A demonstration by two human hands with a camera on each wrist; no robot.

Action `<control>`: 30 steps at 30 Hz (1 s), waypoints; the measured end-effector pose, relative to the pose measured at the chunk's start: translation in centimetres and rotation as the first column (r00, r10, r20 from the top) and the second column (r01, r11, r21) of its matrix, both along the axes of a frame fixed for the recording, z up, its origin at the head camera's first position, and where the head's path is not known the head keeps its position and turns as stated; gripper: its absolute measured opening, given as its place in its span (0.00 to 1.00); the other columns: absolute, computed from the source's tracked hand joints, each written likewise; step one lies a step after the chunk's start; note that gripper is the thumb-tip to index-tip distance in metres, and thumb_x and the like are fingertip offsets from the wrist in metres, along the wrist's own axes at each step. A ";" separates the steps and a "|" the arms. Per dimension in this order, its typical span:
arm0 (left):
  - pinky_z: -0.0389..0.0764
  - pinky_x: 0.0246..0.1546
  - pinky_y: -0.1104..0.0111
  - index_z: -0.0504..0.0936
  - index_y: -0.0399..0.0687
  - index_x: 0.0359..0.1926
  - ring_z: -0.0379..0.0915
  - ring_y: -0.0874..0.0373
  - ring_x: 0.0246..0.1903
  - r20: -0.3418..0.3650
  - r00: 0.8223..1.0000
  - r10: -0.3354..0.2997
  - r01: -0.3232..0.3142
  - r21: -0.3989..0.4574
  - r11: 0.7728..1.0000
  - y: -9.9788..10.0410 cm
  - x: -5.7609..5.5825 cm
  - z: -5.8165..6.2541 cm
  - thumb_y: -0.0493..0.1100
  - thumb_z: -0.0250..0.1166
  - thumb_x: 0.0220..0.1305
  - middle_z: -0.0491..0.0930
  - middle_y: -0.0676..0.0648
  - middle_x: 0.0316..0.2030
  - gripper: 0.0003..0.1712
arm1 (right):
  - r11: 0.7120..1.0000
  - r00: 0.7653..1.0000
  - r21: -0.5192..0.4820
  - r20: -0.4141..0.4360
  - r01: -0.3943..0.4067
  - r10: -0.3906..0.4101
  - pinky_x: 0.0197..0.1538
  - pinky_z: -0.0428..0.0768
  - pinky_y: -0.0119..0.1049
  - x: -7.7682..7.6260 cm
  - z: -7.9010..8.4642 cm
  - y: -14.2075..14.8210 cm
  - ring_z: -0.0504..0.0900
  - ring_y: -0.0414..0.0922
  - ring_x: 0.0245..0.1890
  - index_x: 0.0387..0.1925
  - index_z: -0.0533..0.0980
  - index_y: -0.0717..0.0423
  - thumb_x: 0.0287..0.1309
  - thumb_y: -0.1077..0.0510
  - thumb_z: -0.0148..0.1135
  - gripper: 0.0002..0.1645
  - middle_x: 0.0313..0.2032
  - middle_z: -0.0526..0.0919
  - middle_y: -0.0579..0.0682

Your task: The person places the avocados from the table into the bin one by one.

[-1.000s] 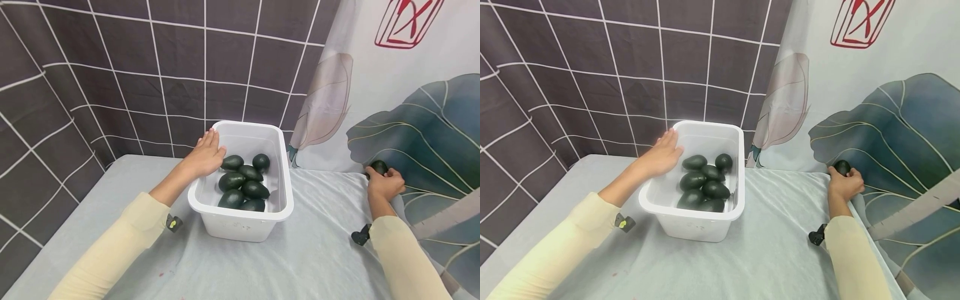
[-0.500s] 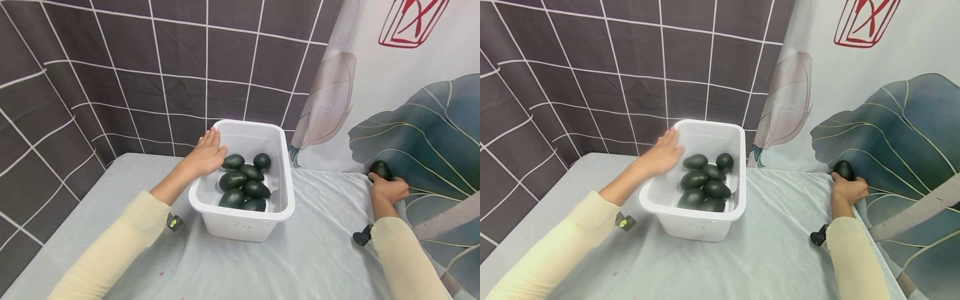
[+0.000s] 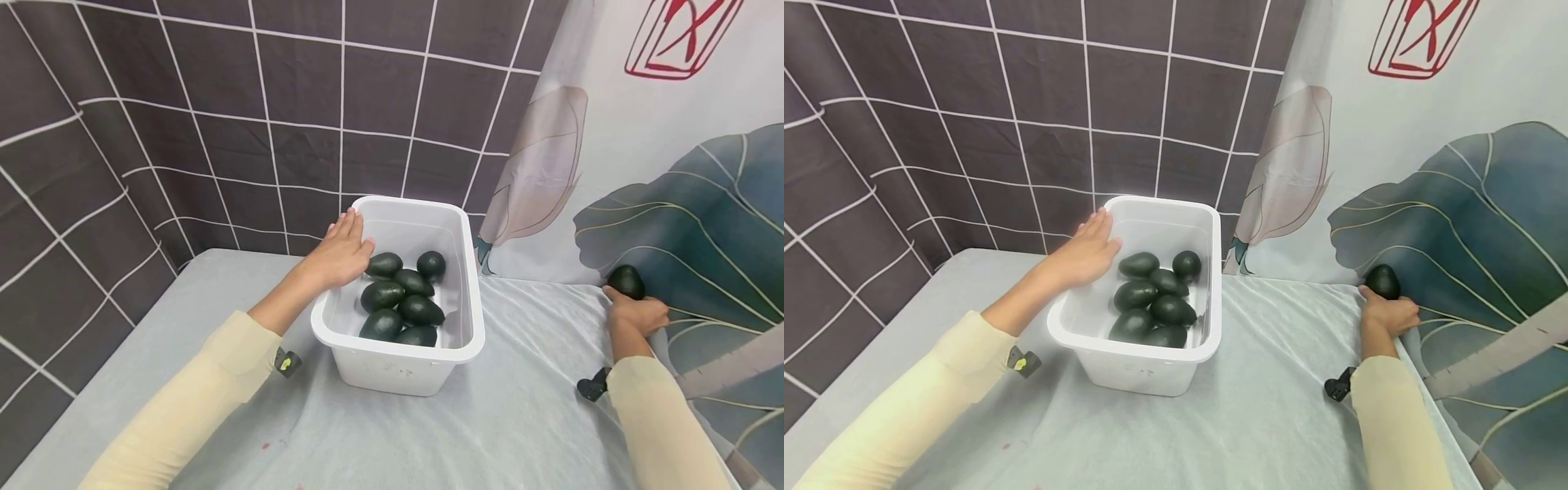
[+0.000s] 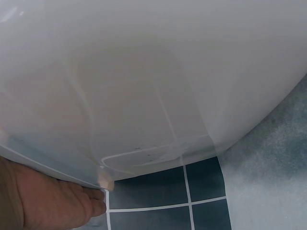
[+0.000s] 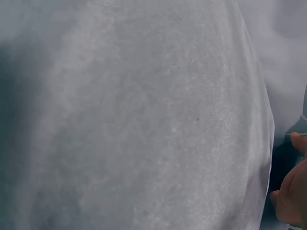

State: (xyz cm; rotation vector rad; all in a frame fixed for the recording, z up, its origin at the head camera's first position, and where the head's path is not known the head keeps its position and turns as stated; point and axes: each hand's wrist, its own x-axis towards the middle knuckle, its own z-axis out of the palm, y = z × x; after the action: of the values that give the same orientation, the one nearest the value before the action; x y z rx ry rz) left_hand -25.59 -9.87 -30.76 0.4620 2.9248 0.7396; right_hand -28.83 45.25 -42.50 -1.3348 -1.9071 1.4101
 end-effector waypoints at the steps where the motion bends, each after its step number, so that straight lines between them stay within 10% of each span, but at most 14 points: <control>1: 0.32 0.94 0.48 0.37 0.29 0.90 0.24 0.36 0.93 0.000 1.000 0.000 0.000 0.000 1.000 0.0 0.0 0.0 0.54 0.35 0.90 0.28 0.32 0.92 0.45 | 1.000 1.000 -0.004 -0.001 -0.004 0.004 0.93 0.56 0.40 0.0 0.0 0.0 0.60 0.50 0.90 0.86 0.67 0.53 0.66 0.41 0.78 0.54 0.90 0.56 0.52; 18: 0.32 0.94 0.49 0.36 0.30 0.90 0.24 0.37 0.93 0.005 1.000 0.009 -0.009 0.003 1.000 0.0 0.0 0.0 0.55 0.35 0.90 0.28 0.33 0.92 0.45 | 0.999 1.000 -0.050 -0.012 -0.016 0.015 0.92 0.57 0.39 -0.1 -0.2 0.8 0.59 0.48 0.90 0.86 0.69 0.46 0.69 0.44 0.76 0.49 0.90 0.55 0.50; 25: 0.33 0.94 0.48 0.36 0.30 0.90 0.24 0.38 0.93 -0.004 1.000 0.006 -0.006 0.005 1.000 0.1 -0.1 -0.2 0.55 0.35 0.90 0.28 0.33 0.92 0.45 | 0.997 0.999 -0.077 -0.031 0.017 -0.020 0.92 0.55 0.35 -0.3 -0.1 0.6 0.60 0.45 0.89 0.68 0.75 0.30 0.66 0.40 0.79 0.32 0.89 0.55 0.46; 30: 0.34 0.94 0.47 0.37 0.30 0.90 0.25 0.38 0.93 -0.010 1.000 0.011 -0.012 -0.010 1.000 0.0 -0.3 -0.3 0.56 0.35 0.90 0.28 0.32 0.92 0.45 | 0.997 1.000 -0.075 -0.024 -0.015 0.013 0.92 0.55 0.36 -0.4 -0.4 0.6 0.59 0.45 0.89 0.86 0.66 0.41 0.71 0.41 0.75 0.48 0.89 0.54 0.46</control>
State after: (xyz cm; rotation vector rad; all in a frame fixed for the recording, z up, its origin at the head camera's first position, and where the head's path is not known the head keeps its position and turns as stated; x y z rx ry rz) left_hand -25.92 -9.86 -31.09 0.4495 2.9414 0.7256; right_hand -29.19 45.86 -42.90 -1.3361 -1.8686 1.5112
